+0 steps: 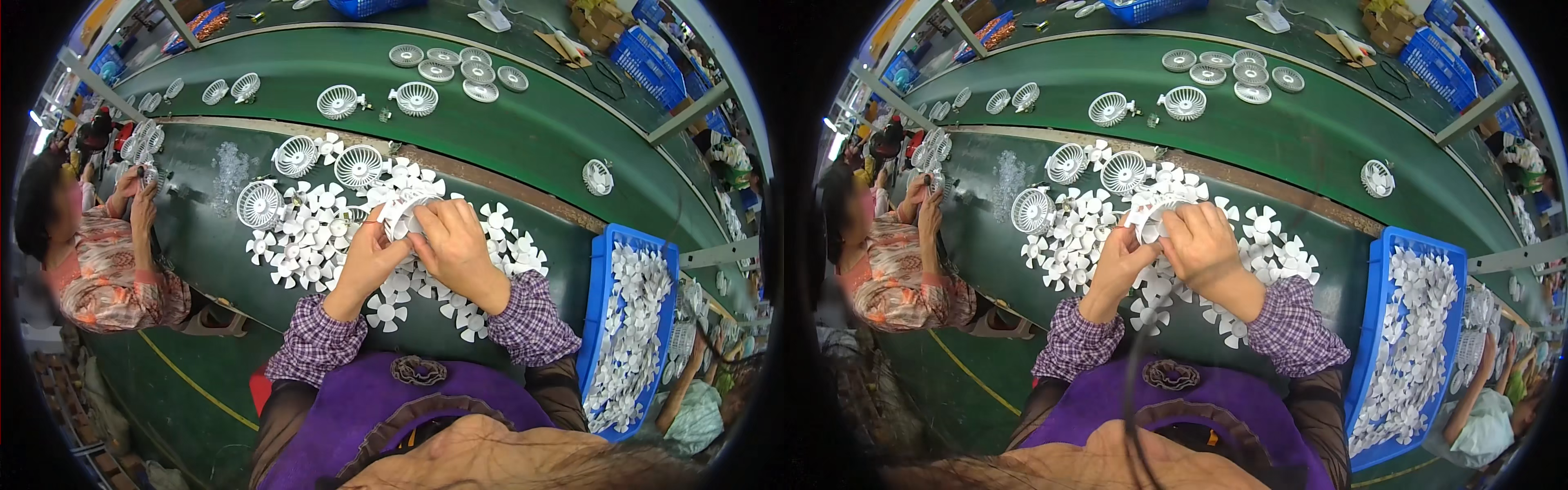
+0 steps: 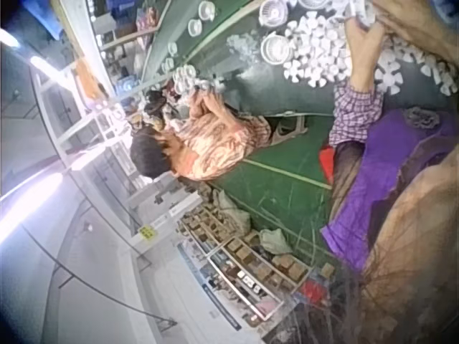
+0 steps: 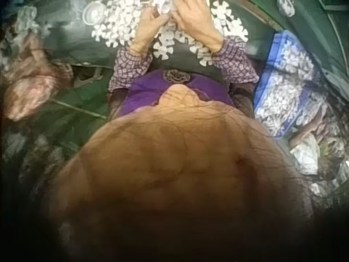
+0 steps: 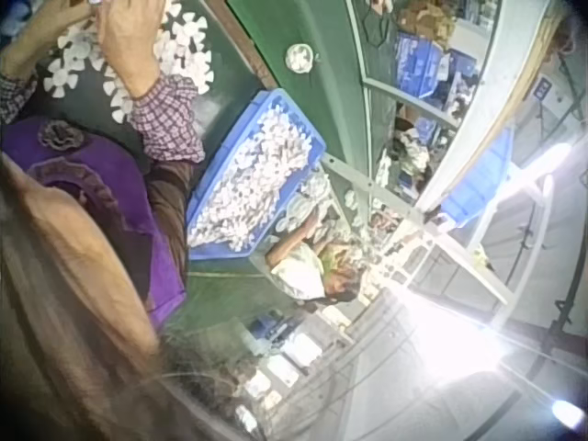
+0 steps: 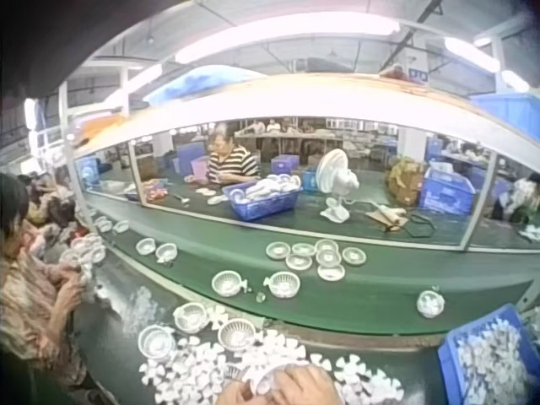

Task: The person assembles mini fans by taking fan housings from a conveyor belt, scooping fan blades from a tray onto the work surface, fitting the blades into the fan housings by hand, and placing the assembled fan components onto the conveyor belt.

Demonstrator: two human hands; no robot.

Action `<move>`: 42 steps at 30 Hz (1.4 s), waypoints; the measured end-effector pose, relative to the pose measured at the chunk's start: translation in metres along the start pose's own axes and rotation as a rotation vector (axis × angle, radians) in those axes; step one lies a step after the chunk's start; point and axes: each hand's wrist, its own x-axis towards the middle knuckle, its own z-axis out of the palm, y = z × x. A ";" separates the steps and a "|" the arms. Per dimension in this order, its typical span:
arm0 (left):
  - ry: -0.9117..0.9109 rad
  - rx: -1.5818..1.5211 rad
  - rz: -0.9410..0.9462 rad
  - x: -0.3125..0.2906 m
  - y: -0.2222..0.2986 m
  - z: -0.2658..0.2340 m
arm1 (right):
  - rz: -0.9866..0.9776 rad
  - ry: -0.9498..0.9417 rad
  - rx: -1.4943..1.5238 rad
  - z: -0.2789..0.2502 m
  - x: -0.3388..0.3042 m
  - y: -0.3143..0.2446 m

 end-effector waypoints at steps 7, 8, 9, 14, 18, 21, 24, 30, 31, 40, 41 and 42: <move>0.160 0.117 0.038 -0.002 0.004 0.005 | 0.048 0.117 0.173 -0.009 -0.011 0.001; 0.164 0.115 0.005 -0.003 0.000 0.001 | 0.072 0.133 0.189 -0.016 -0.012 0.004; 0.137 0.099 0.056 -0.003 -0.004 -0.003 | 0.164 0.160 0.279 -0.018 -0.012 0.004; 0.025 0.229 0.070 -0.013 -0.007 -0.001 | 0.337 -0.199 0.626 -0.021 -0.023 0.017; -0.008 0.250 0.113 -0.021 -0.005 0.004 | 0.337 -0.170 0.559 -0.018 -0.035 0.013; 0.010 0.309 0.091 -0.023 0.008 0.013 | 0.335 -0.130 0.510 -0.020 -0.031 0.011; 0.060 0.547 -0.227 -0.019 0.032 0.027 | 0.523 -0.256 0.700 -0.025 -0.027 0.019; -0.286 0.197 -0.354 -0.018 -0.012 0.009 | 0.711 -0.012 0.878 -0.042 -0.037 0.095; -0.309 0.241 -0.428 -0.018 -0.010 0.008 | 0.775 0.141 0.920 -0.049 -0.036 0.109; -0.148 0.699 -0.269 0.022 0.062 -0.041 | 1.222 0.295 0.535 -0.094 -0.153 0.231; -0.113 0.798 -0.290 0.039 0.065 -0.049 | 1.231 0.296 0.535 -0.095 -0.159 0.226; -0.086 0.898 -0.224 0.056 0.067 -0.058 | 1.179 0.337 0.497 -0.094 -0.163 0.223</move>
